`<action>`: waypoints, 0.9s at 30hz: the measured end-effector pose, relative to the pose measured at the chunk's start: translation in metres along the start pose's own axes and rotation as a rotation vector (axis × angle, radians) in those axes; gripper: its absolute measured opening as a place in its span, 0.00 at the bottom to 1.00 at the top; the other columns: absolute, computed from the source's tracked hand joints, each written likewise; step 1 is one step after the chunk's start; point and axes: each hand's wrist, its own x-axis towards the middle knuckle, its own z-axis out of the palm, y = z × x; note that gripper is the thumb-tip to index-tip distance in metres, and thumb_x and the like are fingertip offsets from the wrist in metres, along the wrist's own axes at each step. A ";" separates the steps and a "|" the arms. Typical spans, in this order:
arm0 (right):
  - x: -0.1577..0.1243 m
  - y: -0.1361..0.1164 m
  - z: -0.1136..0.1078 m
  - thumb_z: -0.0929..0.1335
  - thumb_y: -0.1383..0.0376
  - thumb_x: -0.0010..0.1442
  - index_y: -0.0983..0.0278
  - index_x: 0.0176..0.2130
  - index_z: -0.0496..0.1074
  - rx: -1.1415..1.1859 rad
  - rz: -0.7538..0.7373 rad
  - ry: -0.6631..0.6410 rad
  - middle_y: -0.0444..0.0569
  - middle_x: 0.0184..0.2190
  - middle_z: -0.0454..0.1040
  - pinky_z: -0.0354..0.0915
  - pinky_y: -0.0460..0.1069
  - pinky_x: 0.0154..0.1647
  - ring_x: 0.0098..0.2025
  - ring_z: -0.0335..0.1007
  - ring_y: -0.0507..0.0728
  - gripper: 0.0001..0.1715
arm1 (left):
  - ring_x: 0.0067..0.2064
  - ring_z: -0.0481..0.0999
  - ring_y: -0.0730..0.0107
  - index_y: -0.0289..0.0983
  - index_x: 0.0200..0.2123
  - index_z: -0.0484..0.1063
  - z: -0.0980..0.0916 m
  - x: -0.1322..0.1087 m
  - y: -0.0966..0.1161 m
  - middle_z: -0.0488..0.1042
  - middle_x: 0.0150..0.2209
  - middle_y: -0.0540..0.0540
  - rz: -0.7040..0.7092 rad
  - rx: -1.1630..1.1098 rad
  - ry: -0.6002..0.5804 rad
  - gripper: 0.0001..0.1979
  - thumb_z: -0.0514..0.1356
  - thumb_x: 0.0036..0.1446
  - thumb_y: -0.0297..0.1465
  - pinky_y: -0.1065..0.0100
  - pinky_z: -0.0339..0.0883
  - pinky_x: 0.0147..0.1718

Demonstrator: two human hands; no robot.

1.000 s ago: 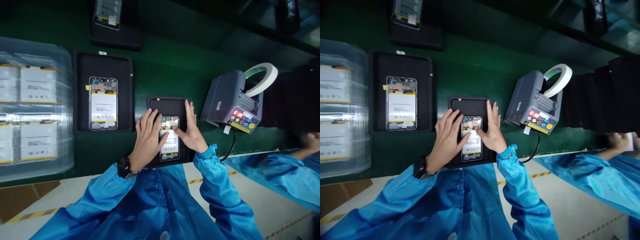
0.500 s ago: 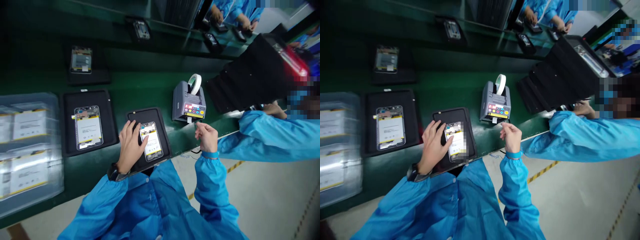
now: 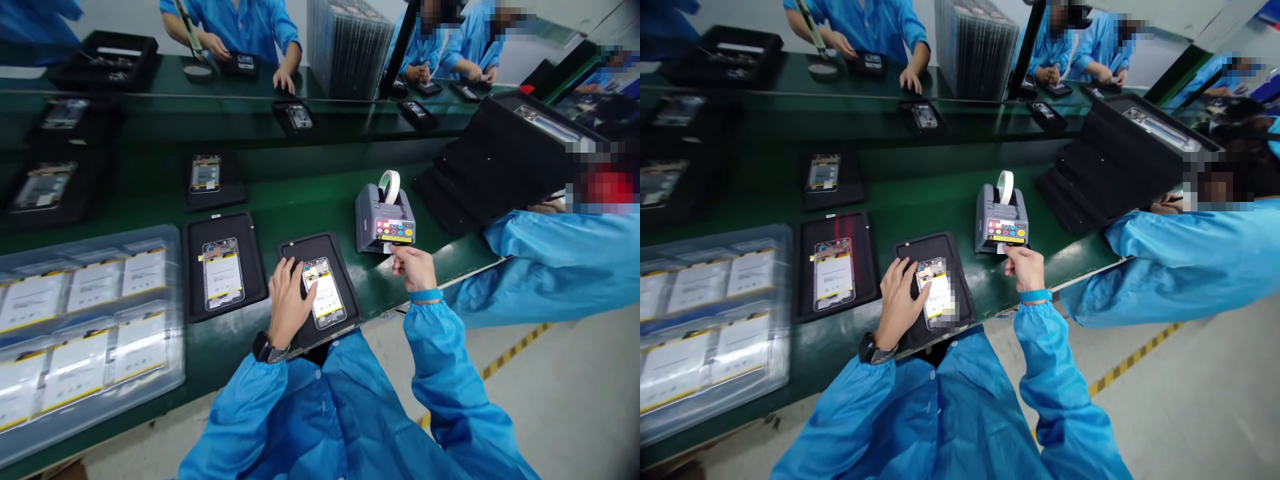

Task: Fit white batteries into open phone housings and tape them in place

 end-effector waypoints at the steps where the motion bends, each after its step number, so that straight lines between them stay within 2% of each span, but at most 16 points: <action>1: 0.000 0.000 0.001 0.81 0.58 0.43 0.65 0.19 0.71 0.003 -0.009 0.012 0.41 0.12 0.64 0.57 0.44 0.12 0.13 0.59 0.49 0.21 | 0.73 0.56 0.40 0.34 0.65 0.65 0.000 0.000 0.000 0.64 0.68 0.29 0.000 0.003 -0.003 0.25 0.55 0.71 0.39 0.41 0.55 0.68; 4: 0.000 0.001 0.004 0.80 0.60 0.44 0.64 0.19 0.69 -0.002 -0.041 0.030 0.39 0.11 0.62 0.56 0.44 0.12 0.13 0.57 0.48 0.19 | 0.73 0.55 0.40 0.32 0.65 0.65 0.000 0.000 0.001 0.63 0.69 0.28 -0.004 0.005 -0.014 0.25 0.55 0.71 0.39 0.42 0.55 0.68; 10: 0.001 0.002 0.006 0.76 0.62 0.43 0.64 0.19 0.70 -0.047 -0.132 0.055 0.36 0.10 0.58 0.52 0.45 0.12 0.12 0.52 0.47 0.13 | 0.74 0.55 0.42 0.35 0.65 0.66 0.001 0.001 0.002 0.63 0.69 0.31 -0.049 -0.006 -0.028 0.25 0.57 0.69 0.39 0.43 0.54 0.69; 15: 0.000 0.000 -0.005 0.74 0.64 0.43 0.65 0.21 0.72 -0.101 -0.152 0.093 0.37 0.10 0.58 0.53 0.45 0.14 0.13 0.51 0.47 0.08 | 0.74 0.54 0.43 0.34 0.65 0.66 0.001 0.002 0.003 0.63 0.69 0.30 -0.061 -0.006 -0.047 0.26 0.58 0.69 0.40 0.43 0.53 0.69; 18: -0.028 0.010 -0.010 0.75 0.62 0.44 0.66 0.26 0.76 -0.136 -0.115 0.034 0.37 0.11 0.60 0.54 0.46 0.15 0.14 0.52 0.48 0.09 | 0.74 0.53 0.43 0.35 0.65 0.65 0.001 0.002 0.004 0.62 0.70 0.31 -0.075 -0.011 -0.059 0.26 0.58 0.68 0.40 0.43 0.52 0.69; 21: -0.075 0.032 0.000 0.76 0.56 0.51 0.67 0.33 0.80 -0.214 -0.002 -0.189 0.39 0.15 0.63 0.51 0.46 0.18 0.17 0.53 0.49 0.16 | 0.74 0.53 0.43 0.36 0.66 0.65 0.000 0.003 0.005 0.62 0.70 0.32 -0.083 -0.016 -0.065 0.27 0.58 0.68 0.40 0.43 0.51 0.69; 23: -0.104 0.049 0.012 0.75 0.53 0.53 0.67 0.32 0.80 -0.267 0.023 -0.296 0.38 0.16 0.60 0.48 0.46 0.20 0.19 0.50 0.48 0.19 | 0.74 0.53 0.44 0.35 0.66 0.64 -0.001 0.003 0.006 0.62 0.70 0.31 -0.080 -0.018 -0.061 0.27 0.59 0.67 0.39 0.43 0.51 0.70; 25: -0.123 0.062 0.024 0.75 0.52 0.56 0.66 0.31 0.80 -0.323 -0.027 -0.320 0.37 0.16 0.56 0.48 0.47 0.23 0.20 0.48 0.48 0.19 | 0.74 0.53 0.44 0.35 0.66 0.64 -0.001 0.003 0.006 0.62 0.70 0.31 -0.080 -0.018 -0.062 0.28 0.59 0.67 0.39 0.44 0.51 0.70; 27: -0.131 0.071 0.032 0.74 0.52 0.58 0.65 0.30 0.80 -0.397 -0.116 -0.296 0.37 0.17 0.55 0.51 0.48 0.26 0.22 0.49 0.50 0.18 | 0.74 0.53 0.44 0.35 0.66 0.64 -0.001 0.003 0.006 0.62 0.70 0.31 -0.085 -0.019 -0.070 0.28 0.59 0.67 0.39 0.43 0.51 0.70</action>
